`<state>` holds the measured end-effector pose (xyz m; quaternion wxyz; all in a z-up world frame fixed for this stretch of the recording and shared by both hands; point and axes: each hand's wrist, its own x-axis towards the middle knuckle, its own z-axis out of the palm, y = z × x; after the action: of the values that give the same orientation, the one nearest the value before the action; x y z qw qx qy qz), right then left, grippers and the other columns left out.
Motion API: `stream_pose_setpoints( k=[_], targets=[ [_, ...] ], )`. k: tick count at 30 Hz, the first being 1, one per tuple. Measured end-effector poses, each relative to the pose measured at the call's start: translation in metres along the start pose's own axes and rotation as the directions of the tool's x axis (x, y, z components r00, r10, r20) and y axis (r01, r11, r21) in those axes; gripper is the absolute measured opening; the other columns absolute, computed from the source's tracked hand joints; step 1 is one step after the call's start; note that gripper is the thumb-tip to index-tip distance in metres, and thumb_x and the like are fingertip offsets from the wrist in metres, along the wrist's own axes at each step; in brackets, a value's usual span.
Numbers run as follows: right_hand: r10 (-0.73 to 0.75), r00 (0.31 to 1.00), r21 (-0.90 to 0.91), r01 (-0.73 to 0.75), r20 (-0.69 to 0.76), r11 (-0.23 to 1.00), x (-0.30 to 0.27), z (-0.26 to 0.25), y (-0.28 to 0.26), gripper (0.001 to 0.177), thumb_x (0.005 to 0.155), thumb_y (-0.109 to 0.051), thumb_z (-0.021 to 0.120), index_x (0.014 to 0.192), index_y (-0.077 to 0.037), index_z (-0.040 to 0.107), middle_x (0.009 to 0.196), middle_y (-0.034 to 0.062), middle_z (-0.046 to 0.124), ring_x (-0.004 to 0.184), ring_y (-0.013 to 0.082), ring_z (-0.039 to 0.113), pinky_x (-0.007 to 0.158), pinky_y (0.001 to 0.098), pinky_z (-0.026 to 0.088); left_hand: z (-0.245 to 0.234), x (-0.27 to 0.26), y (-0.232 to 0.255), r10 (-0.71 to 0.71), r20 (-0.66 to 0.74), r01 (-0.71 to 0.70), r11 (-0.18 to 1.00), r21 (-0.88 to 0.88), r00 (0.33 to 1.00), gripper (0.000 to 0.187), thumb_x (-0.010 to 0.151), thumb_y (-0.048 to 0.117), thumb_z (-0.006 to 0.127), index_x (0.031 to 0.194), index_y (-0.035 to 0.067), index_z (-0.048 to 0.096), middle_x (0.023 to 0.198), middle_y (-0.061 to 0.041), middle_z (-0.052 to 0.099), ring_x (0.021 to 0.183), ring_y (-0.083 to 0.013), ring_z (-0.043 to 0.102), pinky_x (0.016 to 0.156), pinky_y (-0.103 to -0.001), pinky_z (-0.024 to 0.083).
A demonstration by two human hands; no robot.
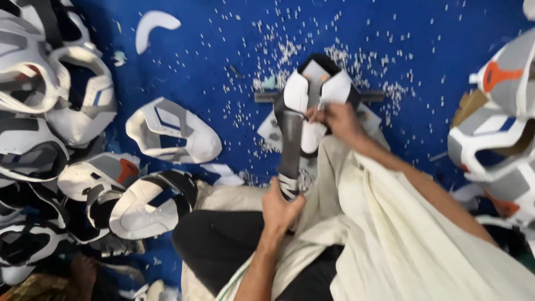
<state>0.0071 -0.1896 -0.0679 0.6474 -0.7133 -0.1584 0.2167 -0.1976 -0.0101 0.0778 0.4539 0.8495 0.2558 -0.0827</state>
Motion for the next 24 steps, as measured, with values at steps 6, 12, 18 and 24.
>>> stream_pose_setpoints(
  k=[6,12,18,24],
  targets=[
    [0.256,0.959,0.386,-0.282,0.117,0.878,0.035,-0.014,-0.069,0.009,0.101,0.002,0.048,0.1,0.001,0.057,0.116,0.0159,0.074,0.104,0.0209,0.075,0.094,0.035,0.06,-0.047,-0.02,0.049,-0.006,-0.139,-0.016,0.987,-0.157,0.99,0.04,0.07,0.018,0.081,0.1,0.001,0.061,0.071,-0.012,0.07,0.06,-0.0219,0.068,0.061,-0.034,0.057],
    [0.05,0.993,0.213,-0.072,0.108,0.974,0.025,-0.01,-0.028,0.01,0.102,0.005,0.052,0.104,0.005,0.062,0.117,0.0142,0.073,0.111,0.0201,0.071,0.099,0.0328,0.059,-0.104,-0.044,0.115,0.276,-0.234,-0.333,0.907,-0.257,0.932,0.045,0.069,0.016,0.082,0.104,0.002,0.058,0.072,-0.006,0.064,0.058,-0.0126,0.063,0.057,-0.025,0.053],
    [-0.105,0.991,-0.154,0.117,0.085,0.981,0.008,0.0,-0.092,0.026,0.097,0.007,0.057,0.122,0.004,0.066,0.108,0.0098,0.074,0.099,0.0148,0.071,0.084,0.027,0.056,0.008,-0.002,0.005,0.367,-0.182,-0.406,0.868,-0.285,0.912,0.045,0.072,0.017,0.086,0.099,0.004,0.053,0.082,-0.013,0.066,0.072,-0.0217,0.062,0.067,-0.033,0.051],
    [-0.003,0.997,0.148,0.014,-0.075,0.989,0.006,-0.002,-0.026,0.013,0.103,0.009,0.056,0.097,0.003,0.066,0.111,0.0158,0.076,0.1,0.0194,0.071,0.091,0.033,0.059,0.005,0.007,0.008,0.073,-0.053,-0.07,0.996,0.047,0.996,0.039,0.072,0.022,0.084,0.097,0.001,0.062,0.079,-0.017,0.072,0.073,-0.0298,0.072,0.065,-0.039,0.056]
  ],
)
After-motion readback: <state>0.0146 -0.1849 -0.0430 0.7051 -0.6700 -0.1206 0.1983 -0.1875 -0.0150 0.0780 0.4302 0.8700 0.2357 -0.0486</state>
